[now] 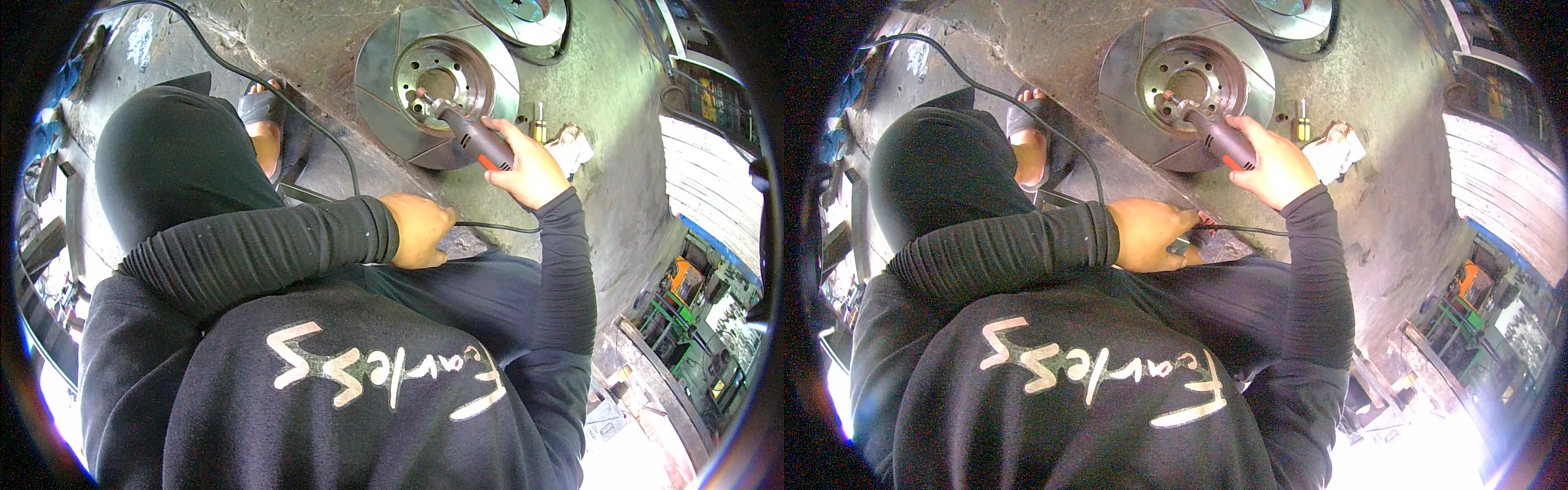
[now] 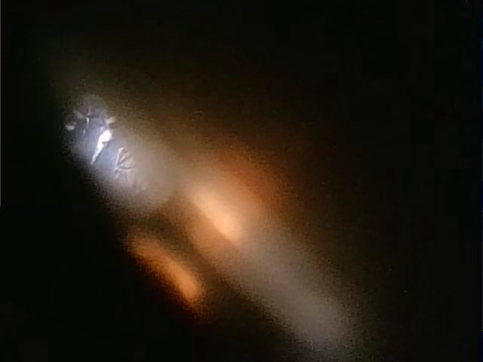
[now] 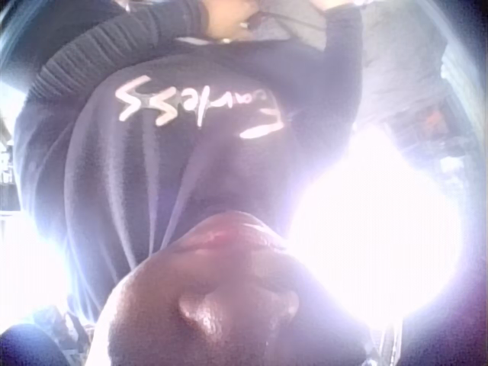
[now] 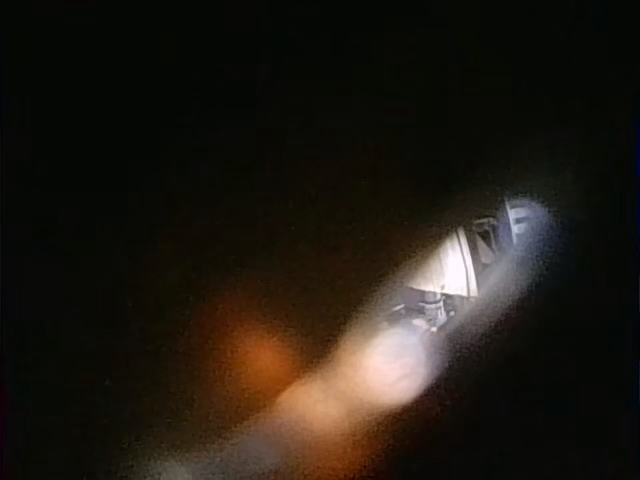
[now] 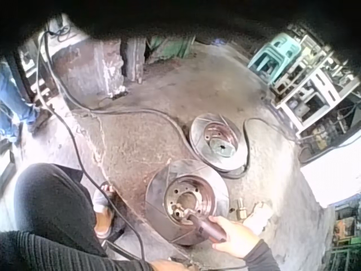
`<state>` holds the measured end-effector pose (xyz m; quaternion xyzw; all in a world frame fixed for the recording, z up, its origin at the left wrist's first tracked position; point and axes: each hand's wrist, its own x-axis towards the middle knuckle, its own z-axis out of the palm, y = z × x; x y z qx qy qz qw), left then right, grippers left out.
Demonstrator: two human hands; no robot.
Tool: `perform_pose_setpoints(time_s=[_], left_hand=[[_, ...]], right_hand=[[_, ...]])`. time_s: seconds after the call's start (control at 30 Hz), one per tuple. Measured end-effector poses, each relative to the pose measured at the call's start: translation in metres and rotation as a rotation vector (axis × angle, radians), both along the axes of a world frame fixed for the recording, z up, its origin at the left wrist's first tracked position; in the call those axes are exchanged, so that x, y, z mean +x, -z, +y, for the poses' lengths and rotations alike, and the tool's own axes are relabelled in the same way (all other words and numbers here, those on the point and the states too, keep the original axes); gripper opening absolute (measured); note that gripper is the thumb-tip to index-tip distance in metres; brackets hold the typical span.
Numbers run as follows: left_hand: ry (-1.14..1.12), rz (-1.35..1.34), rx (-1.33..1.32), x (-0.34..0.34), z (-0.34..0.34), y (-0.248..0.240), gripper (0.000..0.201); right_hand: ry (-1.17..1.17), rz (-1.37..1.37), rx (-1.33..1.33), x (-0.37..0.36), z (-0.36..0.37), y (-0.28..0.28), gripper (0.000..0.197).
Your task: The person uses a handheld rotary tool to grind the surface of a brake disc resting on the floor. They hold the disc with one hand and operate the tool with the other, moving the tool in circular motions across the disc face. The person then uses a screwdriver to adjust the tool's attachment.
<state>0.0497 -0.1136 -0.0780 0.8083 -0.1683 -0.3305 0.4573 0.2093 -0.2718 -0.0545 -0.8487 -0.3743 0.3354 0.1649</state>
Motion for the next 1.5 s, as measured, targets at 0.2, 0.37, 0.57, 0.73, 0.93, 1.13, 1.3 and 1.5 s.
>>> perform_pose_setpoints(time_s=[0.2, 0.37, 0.57, 0.73, 0.93, 1.13, 1.3, 1.5], left_hand=[[0.007, -0.003, 0.002, 0.000, -0.001, 0.001, 0.046], [0.044, 0.035, -0.005, 0.004, 0.001, -0.003, 0.053], [-0.335, 0.189, -0.167, 0.022, 0.001, 0.008, 0.062], [-0.553, 0.104, -0.382, 0.043, 0.013, 0.013, 0.072], [-0.571, -0.090, -0.299, 0.038, 0.011, -0.002, 0.064], [-0.567, -0.131, -0.161, 0.035, 0.012, -0.005, 0.058], [-0.619, -0.044, -0.394, 0.039, 0.009, -0.001, 0.053], [-0.959, 0.142, -0.862, 0.036, 0.001, -0.006, 0.056]], right_hand=[[-0.014, 0.007, -0.034, -0.001, 0.000, -0.001, 0.066], [0.022, 0.069, -0.126, -0.002, 0.000, -0.015, 0.065], [0.161, 0.158, 0.145, -0.008, -0.006, -0.036, 0.085], [0.167, 0.229, 0.254, -0.020, -0.001, -0.047, 0.097], [0.100, 0.167, 0.249, -0.026, -0.002, -0.036, 0.099], [0.150, 0.097, 0.303, -0.034, 0.002, -0.034, 0.094], [0.249, 0.082, 0.355, -0.039, 0.004, -0.029, 0.086], [0.301, -0.042, 0.477, -0.070, 0.027, -0.033, 0.087]])
